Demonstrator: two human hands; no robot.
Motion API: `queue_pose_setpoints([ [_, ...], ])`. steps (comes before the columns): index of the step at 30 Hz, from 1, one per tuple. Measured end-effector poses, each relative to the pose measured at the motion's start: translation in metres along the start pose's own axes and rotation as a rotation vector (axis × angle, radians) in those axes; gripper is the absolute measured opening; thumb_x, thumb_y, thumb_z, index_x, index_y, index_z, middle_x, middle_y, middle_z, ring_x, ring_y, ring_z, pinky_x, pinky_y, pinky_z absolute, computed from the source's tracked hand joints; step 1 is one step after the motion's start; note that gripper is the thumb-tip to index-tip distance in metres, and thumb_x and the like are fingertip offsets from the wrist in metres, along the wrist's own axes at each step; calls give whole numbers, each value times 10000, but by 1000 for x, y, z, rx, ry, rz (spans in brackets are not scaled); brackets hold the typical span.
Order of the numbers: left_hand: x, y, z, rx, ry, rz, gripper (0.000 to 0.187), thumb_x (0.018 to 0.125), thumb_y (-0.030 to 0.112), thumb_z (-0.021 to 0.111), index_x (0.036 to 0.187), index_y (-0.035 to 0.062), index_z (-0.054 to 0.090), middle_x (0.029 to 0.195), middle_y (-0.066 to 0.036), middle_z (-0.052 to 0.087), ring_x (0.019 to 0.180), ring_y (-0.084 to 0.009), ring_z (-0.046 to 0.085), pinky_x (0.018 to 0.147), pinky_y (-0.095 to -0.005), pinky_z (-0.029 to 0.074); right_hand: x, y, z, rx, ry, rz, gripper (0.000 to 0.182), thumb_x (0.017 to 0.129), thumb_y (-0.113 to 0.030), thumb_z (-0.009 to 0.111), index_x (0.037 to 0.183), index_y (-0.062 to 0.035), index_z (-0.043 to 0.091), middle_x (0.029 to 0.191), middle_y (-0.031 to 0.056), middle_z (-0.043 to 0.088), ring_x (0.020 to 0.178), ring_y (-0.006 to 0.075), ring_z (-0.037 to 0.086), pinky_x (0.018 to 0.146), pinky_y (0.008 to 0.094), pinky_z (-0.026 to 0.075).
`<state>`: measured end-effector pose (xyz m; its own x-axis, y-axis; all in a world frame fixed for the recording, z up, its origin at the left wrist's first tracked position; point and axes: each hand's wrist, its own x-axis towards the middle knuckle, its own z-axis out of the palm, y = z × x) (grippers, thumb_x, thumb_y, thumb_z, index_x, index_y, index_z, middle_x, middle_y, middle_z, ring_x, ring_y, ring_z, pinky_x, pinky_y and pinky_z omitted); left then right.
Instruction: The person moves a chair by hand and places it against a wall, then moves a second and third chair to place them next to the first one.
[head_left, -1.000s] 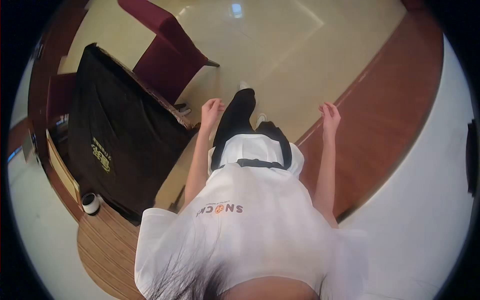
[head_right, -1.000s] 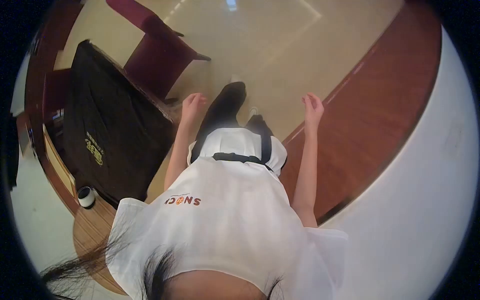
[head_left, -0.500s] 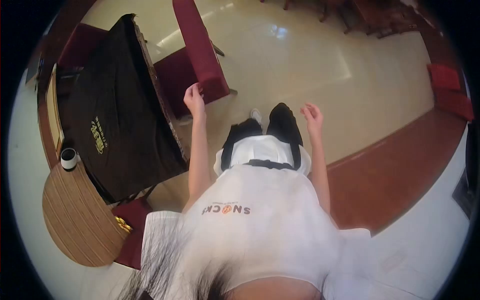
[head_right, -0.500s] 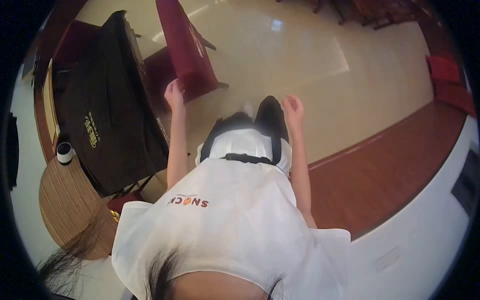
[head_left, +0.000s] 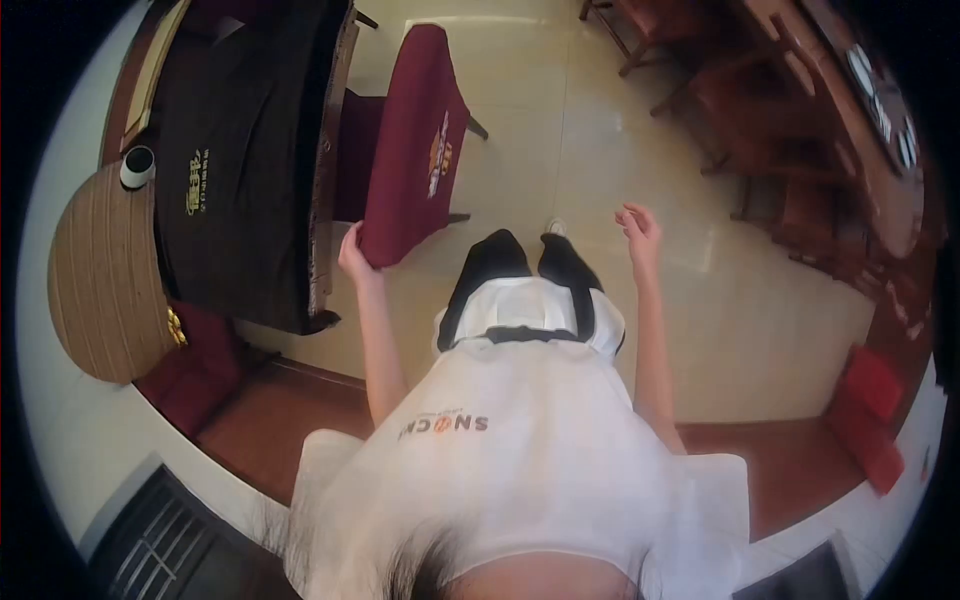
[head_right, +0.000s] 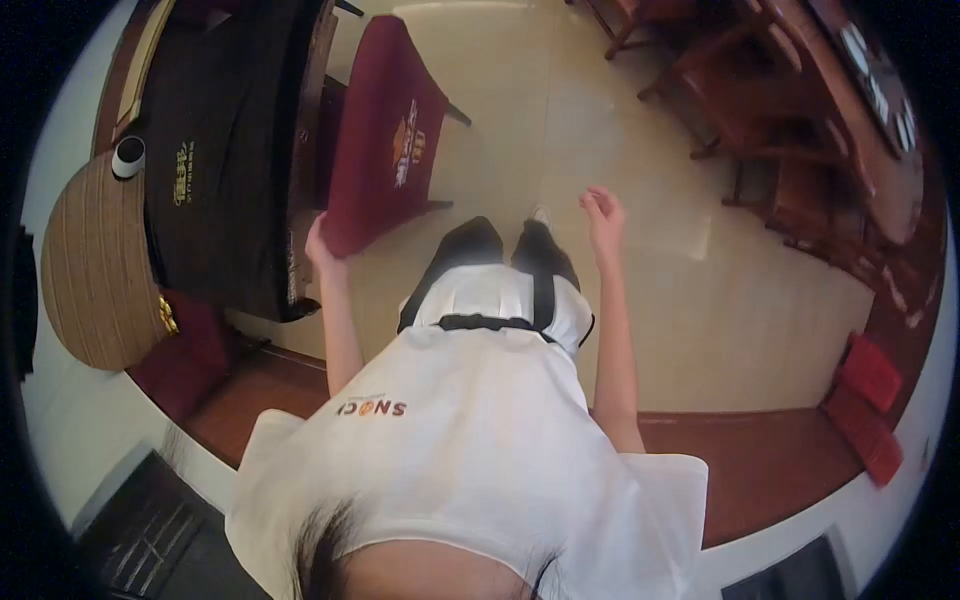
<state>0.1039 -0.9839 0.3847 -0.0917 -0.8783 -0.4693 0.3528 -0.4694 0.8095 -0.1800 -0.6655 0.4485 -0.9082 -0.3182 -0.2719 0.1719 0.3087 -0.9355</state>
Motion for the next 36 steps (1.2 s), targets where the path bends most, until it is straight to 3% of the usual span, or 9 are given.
queue_pose_setpoints([
  [4,26,-14,-97,52,48,47,189,822,113,502,876,-40,599,863,-104,600,787,-193,564,711,-294,456,-14,54,51,-10,22,-85,240,809,-110,558,1012,18,555,895,97,617,858,147,571,767,251,422],
  [7,14,-30,-108,176,154,267,173,824,97,495,855,-37,600,853,-107,598,788,-187,560,711,-288,454,26,29,76,-30,-131,-135,243,806,-101,556,1017,19,554,896,100,617,862,148,572,770,245,418],
  [11,-8,-24,-120,27,275,218,168,829,85,486,834,-45,593,824,-125,601,779,-206,573,714,-301,461,68,-32,144,-50,-376,-188,245,804,-102,561,1020,14,554,916,104,617,865,147,573,777,247,418],
  [14,-15,-50,-130,55,212,213,165,828,79,483,827,-44,594,818,-134,604,772,-210,579,713,-304,464,83,-8,177,-126,-491,-212,248,805,-105,566,1022,14,550,913,97,620,862,160,577,791,250,420],
  [20,22,-259,-22,165,-147,241,223,841,124,467,832,-46,610,886,-115,615,844,-186,565,796,-291,423,212,196,49,48,-291,-459,407,803,-175,590,1156,-17,462,1109,123,520,1006,225,512,831,364,423],
  [22,14,-296,3,277,-164,378,214,839,136,479,842,-28,615,887,-105,616,849,-177,561,796,-283,415,240,215,21,-280,-75,-754,454,811,-188,582,1203,-24,424,1134,123,504,995,247,512,817,357,423],
  [26,2,-306,-10,126,23,266,207,834,147,494,815,-11,626,886,-97,617,859,-171,557,800,-273,406,253,207,25,-177,-512,-620,286,827,-182,561,1044,5,556,919,109,597,863,204,551,773,299,427],
  [27,-3,-310,-12,175,55,307,207,831,151,502,795,-9,629,884,-97,617,866,-169,556,804,-269,401,251,208,21,-146,-505,-599,203,826,-155,563,930,16,595,836,83,613,808,158,554,753,274,429],
  [36,-33,-314,-22,183,212,262,222,823,161,523,759,-18,638,905,-126,615,934,-208,542,862,-308,363,252,200,34,-18,-599,-466,120,833,-96,548,843,23,561,878,77,603,808,111,547,736,243,429],
])
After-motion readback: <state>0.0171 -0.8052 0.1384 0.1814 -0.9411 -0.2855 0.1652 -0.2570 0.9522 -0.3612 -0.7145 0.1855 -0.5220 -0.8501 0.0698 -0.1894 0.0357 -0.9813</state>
